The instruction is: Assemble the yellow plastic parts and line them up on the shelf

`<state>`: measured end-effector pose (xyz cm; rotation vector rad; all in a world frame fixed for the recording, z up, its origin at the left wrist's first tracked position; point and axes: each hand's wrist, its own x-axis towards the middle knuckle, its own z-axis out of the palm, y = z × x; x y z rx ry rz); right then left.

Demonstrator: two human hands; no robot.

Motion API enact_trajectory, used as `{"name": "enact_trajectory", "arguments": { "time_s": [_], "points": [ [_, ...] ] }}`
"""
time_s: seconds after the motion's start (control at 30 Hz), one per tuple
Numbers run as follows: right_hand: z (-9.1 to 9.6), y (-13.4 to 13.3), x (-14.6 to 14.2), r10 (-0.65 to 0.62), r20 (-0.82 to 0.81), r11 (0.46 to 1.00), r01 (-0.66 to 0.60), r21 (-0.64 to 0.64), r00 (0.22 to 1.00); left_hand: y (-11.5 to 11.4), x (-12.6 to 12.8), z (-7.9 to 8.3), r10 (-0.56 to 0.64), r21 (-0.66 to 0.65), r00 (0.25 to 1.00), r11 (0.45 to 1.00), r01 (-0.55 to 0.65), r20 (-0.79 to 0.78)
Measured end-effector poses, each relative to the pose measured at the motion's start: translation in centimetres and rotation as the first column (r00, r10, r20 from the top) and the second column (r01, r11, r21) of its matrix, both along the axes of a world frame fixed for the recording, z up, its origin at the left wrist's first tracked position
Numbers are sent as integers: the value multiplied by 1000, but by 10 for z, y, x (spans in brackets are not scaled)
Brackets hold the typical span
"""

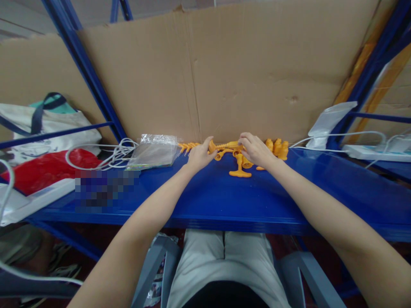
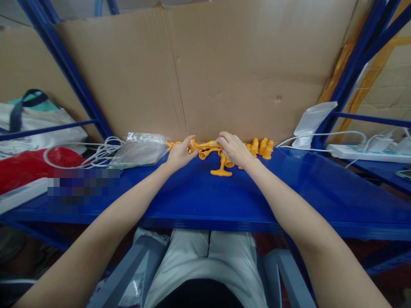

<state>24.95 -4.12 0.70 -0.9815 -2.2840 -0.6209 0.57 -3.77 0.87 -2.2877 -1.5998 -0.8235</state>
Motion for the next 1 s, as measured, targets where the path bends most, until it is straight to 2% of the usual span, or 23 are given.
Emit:
{"name": "enact_trajectory", "arguments": {
  "time_s": [0.2, 0.37, 0.5, 0.63, 0.77, 0.9, 1.0],
  "points": [
    [-2, -2, -3, 28, -34, 997, -31, -76, 999, -1, 0, -1, 12, -16, 1000, 1000, -12, -21],
    [-4, -1, -8, -59, 28, 995, 61, -81, 998, 4, 0, -5, -9, -2, 999, 1000, 9, -33],
    [-3, -2, -9, -120, 114, 992, 123, -22, 986, 4, 1, -5, -11, -39, 1000, 999, 9, -28],
    [0, -4, -4, -282, 127, 959, 280, 33, 951, 4, -2, -3, 36, -101, 999, 994, -34, 18],
    [9, -10, 8, -518, 35, 854, 519, -37, 855, 7, -9, -2, 93, -123, 994, 989, -86, 56],
    [22, -15, 22, -719, 47, 672, 711, -210, 693, 9, -10, -3, 109, -127, 992, 987, -101, 60],
    [28, -14, 33, -798, 124, 533, 786, -313, 590, 8, -9, -3, 95, -133, 993, 987, -85, 70]
  ]
}}
